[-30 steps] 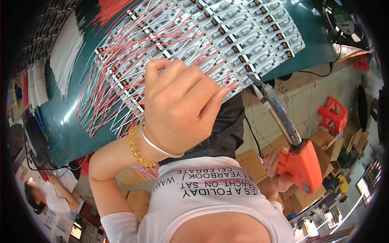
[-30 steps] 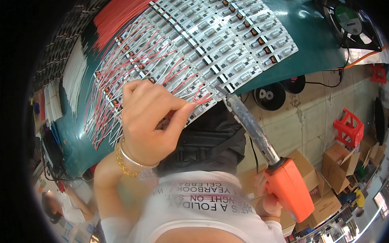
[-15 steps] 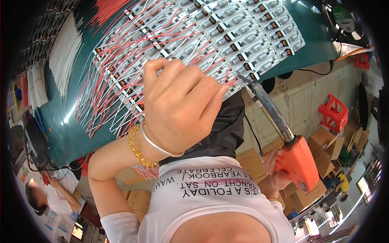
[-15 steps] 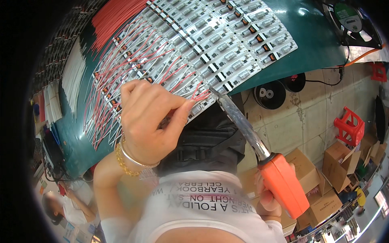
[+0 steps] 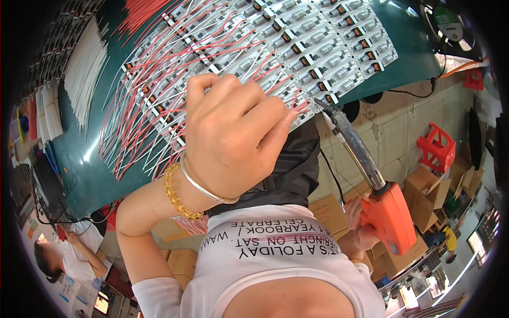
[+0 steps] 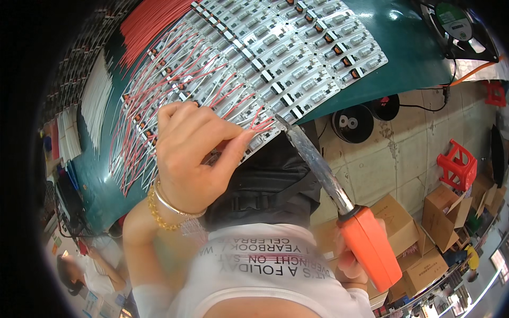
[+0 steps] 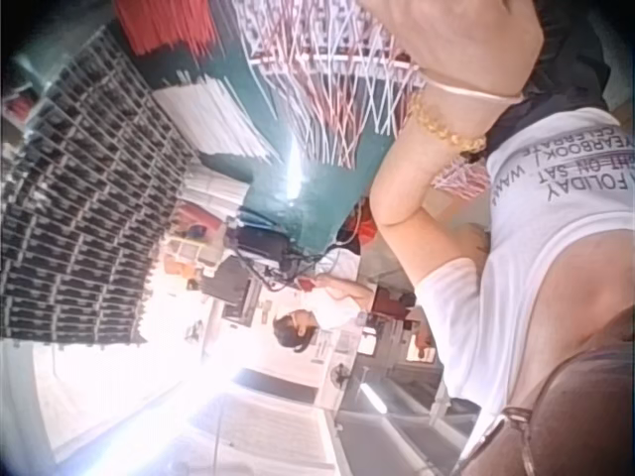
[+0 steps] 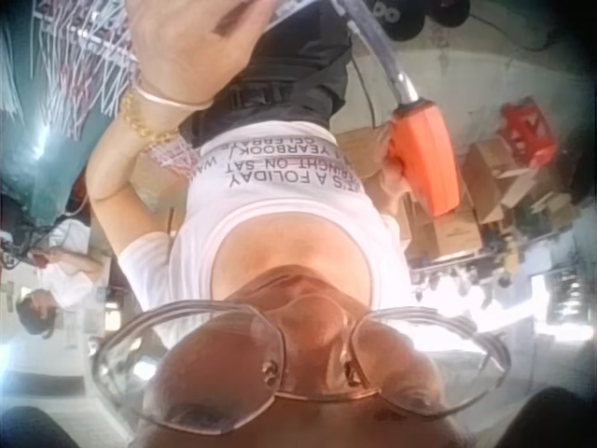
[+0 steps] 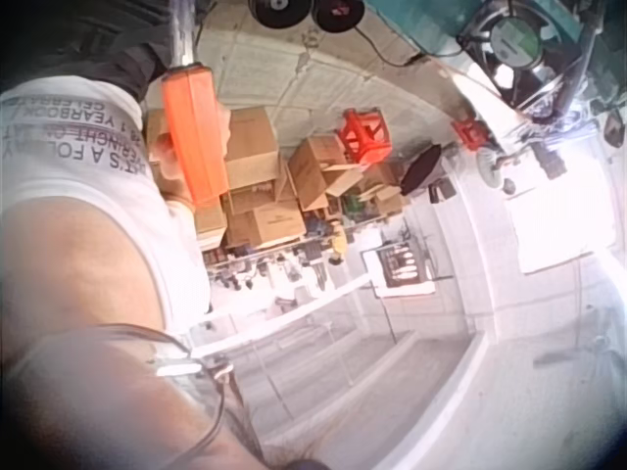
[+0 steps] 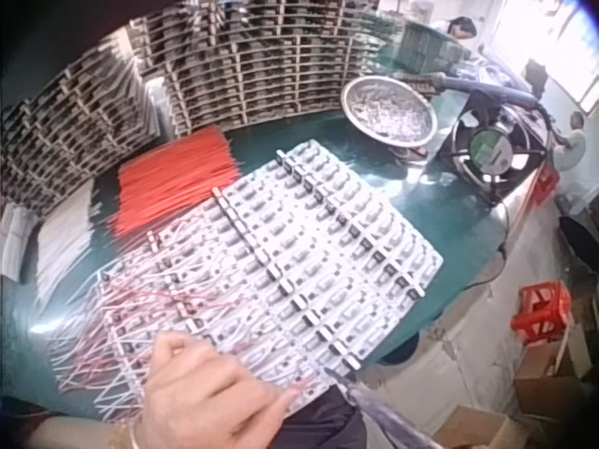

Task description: The person uses a soldering iron to attach red and white wires to a grid of electronic components on a green workbench. They repeatedly pick up individual wires, position them against the component terminals, and apply the soldering iron to secure the connections.

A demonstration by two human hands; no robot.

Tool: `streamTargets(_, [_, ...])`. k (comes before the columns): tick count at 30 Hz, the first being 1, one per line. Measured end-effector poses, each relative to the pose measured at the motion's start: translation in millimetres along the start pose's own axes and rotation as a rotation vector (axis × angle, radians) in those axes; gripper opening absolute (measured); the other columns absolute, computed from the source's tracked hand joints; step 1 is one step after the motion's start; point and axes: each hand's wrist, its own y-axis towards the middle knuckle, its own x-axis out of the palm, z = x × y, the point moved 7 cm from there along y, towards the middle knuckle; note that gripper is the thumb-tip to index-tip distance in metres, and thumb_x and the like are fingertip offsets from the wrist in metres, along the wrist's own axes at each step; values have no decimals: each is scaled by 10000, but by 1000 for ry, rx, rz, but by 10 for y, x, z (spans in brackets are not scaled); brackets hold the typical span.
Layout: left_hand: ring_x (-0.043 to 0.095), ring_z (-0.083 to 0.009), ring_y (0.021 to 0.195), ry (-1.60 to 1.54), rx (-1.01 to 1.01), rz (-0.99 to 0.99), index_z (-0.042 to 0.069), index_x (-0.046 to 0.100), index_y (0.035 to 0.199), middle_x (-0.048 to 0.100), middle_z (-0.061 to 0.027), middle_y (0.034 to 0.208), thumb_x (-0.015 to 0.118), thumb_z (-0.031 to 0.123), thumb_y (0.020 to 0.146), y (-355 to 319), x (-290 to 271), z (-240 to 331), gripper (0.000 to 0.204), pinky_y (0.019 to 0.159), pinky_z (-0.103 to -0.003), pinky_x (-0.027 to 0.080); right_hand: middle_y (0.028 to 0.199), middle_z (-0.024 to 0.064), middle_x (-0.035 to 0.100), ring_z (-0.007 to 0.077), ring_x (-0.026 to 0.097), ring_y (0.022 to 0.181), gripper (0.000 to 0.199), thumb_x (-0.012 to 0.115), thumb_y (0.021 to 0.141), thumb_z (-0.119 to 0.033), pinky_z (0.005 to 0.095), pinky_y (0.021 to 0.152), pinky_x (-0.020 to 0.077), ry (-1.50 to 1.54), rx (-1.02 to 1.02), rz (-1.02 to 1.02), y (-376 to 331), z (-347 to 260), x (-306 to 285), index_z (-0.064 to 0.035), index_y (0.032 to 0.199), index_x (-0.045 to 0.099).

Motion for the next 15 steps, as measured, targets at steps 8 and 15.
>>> streamTargets(8, [473,-184,574,-16,-2,-14,95,631,672,512,3,583,767,49,689,24,14,17,145,708,-320,340,752,50,524,207,527,666,648,487,839,-695,334,561,392,-172,-76,-27,81,-145,100,-66,745,612])
streamTargets(15, [479,-174,566,5,-11,-50,101,629,669,531,12,590,771,66,700,30,-8,-9,150,692,-316,337,730,55,514,203,490,617,591,505,846,-670,336,534,354,-326,-92,-41,9,-52,-31,-100,722,600])
